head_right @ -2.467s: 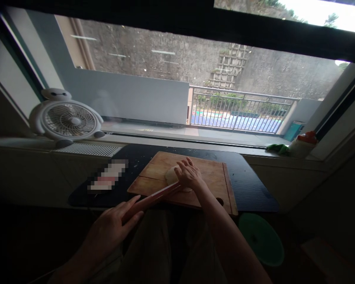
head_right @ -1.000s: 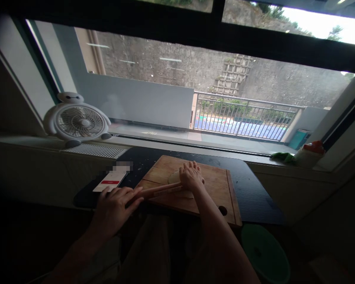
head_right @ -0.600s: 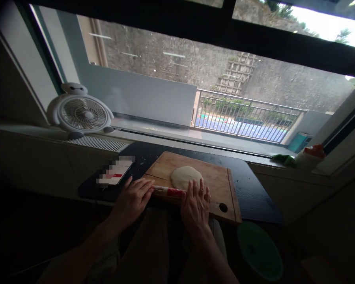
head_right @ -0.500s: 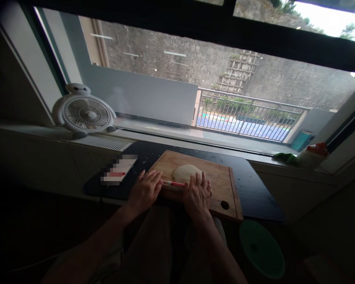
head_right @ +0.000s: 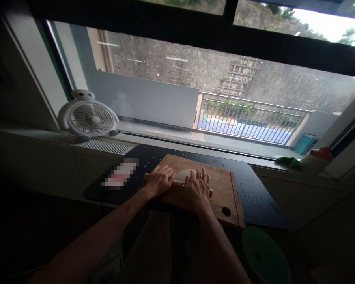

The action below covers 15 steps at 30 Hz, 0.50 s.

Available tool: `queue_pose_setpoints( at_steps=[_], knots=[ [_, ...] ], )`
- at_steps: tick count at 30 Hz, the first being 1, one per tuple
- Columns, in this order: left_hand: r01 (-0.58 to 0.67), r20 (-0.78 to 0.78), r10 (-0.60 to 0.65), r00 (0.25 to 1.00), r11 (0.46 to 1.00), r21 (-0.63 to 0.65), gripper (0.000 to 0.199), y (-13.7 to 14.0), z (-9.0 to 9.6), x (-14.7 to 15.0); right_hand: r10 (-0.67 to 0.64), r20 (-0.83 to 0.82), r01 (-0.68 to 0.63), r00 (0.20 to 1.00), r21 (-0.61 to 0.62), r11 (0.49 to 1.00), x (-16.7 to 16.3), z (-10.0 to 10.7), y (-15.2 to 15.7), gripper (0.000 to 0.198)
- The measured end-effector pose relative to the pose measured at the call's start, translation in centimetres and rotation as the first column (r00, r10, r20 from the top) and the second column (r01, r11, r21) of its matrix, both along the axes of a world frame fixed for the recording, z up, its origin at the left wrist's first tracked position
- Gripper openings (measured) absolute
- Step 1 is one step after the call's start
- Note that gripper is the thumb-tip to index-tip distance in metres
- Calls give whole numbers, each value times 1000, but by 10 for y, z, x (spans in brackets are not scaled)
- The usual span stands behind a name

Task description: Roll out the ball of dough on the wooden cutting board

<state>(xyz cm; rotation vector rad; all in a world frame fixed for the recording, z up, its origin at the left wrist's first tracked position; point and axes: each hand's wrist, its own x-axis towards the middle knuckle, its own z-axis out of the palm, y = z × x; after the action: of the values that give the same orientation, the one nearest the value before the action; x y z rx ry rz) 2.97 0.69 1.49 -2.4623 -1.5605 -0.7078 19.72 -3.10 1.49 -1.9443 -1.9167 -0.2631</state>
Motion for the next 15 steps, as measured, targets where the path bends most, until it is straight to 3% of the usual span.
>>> queue_pose_setpoints(
  at_steps=[4, 7, 11, 15],
  knots=[
    [81, -10, -81, 997, 991, 110, 38, -41, -14, -14, 2, 17, -3, 1000, 63, 998, -11, -17, -47, 45],
    [82, -16, -81, 997, 989, 123, 40, -54, -18, -17, 17, 37, -20, 999, 88, 996, -13, -24, -65, 45],
    [3, -11, -2, 1000, 998, 69, 39, -37, -11, -7, 18, 19, -19, 1000, 16, 1000, -5, -17, -47, 45],
    [-106, -14, 105, 994, 989, -104, 40, 8, 1, 6, 8, -36, -11, 999, -63, 998, 6, -3, 0, 47]
  ],
)
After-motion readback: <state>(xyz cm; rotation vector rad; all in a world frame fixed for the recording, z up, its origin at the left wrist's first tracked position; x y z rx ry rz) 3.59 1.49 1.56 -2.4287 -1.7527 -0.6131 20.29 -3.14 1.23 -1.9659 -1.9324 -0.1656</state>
